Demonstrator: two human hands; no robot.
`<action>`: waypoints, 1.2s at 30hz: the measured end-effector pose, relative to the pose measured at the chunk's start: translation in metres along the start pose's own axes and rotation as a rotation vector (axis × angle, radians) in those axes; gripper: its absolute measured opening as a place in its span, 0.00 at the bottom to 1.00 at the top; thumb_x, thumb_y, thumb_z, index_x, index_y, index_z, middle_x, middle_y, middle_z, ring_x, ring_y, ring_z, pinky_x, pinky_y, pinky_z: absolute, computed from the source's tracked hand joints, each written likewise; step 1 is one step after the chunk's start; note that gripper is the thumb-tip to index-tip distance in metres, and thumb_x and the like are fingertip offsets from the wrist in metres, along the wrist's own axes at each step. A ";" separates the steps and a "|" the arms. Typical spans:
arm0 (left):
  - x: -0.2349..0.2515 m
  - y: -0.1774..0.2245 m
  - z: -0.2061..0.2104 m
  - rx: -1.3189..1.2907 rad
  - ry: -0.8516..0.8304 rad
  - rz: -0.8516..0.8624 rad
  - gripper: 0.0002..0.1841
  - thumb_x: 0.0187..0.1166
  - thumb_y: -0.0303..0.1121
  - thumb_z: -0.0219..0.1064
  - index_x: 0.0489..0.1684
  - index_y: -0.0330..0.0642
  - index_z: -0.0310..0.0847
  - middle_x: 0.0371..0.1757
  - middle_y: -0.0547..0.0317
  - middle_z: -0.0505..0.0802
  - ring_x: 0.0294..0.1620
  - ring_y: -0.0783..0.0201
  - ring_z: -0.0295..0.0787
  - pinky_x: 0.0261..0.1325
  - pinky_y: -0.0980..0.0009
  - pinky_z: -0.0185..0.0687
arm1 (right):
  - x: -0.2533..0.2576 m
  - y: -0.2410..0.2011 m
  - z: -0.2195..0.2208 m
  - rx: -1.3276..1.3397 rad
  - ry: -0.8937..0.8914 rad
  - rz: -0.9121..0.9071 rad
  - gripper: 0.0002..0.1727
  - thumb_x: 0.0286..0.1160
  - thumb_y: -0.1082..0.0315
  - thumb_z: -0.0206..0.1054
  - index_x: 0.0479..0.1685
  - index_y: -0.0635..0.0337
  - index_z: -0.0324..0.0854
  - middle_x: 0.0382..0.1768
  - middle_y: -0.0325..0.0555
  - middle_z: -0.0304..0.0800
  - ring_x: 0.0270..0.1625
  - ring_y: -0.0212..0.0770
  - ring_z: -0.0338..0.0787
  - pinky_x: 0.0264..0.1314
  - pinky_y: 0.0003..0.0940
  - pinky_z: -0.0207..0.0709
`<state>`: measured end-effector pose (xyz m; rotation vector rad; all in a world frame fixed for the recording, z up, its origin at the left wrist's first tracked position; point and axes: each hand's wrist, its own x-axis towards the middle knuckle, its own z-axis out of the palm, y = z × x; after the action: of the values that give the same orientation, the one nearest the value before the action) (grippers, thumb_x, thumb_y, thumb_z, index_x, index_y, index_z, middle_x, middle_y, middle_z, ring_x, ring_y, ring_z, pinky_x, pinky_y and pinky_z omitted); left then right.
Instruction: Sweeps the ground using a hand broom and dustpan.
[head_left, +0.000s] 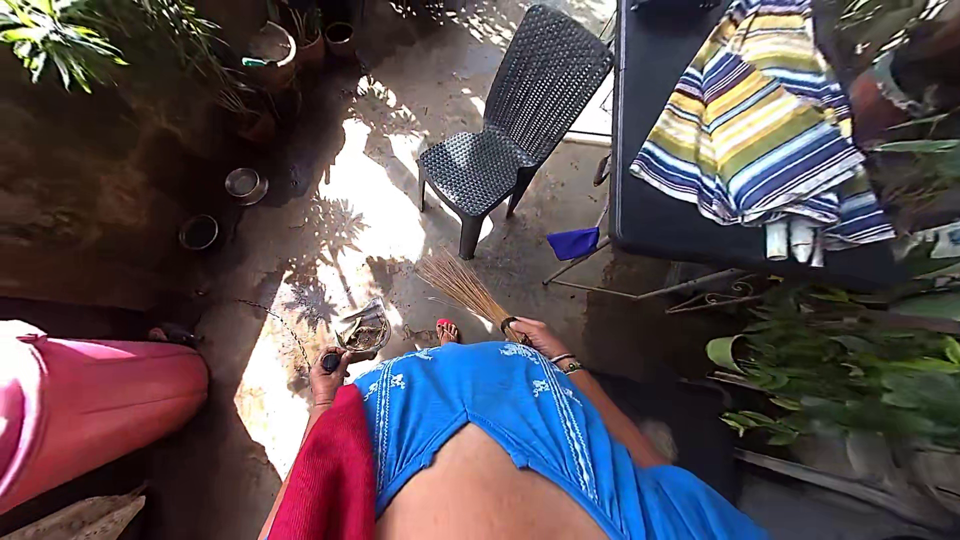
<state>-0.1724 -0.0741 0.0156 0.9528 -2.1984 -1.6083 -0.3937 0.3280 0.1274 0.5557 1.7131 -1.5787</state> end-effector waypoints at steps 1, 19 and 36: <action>0.009 0.025 0.002 0.039 0.006 -0.039 0.15 0.74 0.28 0.74 0.51 0.26 0.84 0.40 0.49 0.93 0.28 0.70 0.88 0.36 0.70 0.89 | 0.009 -0.019 0.004 0.026 -0.079 -0.014 0.17 0.87 0.72 0.57 0.69 0.68 0.76 0.35 0.42 0.87 0.31 0.30 0.87 0.37 0.25 0.84; 0.204 0.086 -0.015 0.441 -0.034 -0.246 0.22 0.71 0.39 0.80 0.59 0.36 0.88 0.56 0.42 0.95 0.63 0.47 0.91 0.75 0.44 0.76 | 0.172 -0.236 0.157 0.067 -0.614 -0.062 0.46 0.66 0.71 0.66 0.91 0.37 0.54 0.42 0.48 0.89 0.35 0.42 0.93 0.35 0.34 0.90; 0.477 0.083 0.022 0.622 -0.452 -0.398 0.20 0.71 0.26 0.74 0.64 0.39 0.86 0.63 0.39 0.92 0.69 0.43 0.87 0.77 0.45 0.74 | 0.341 -0.331 0.250 -0.912 -0.296 -0.133 0.43 0.67 0.73 0.76 0.88 0.64 0.64 0.71 0.70 0.83 0.72 0.64 0.84 0.77 0.63 0.72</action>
<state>-0.5732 -0.3465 0.0030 1.3624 -3.0919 -1.4006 -0.8005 -0.0212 0.0942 -0.2410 2.0084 -0.7467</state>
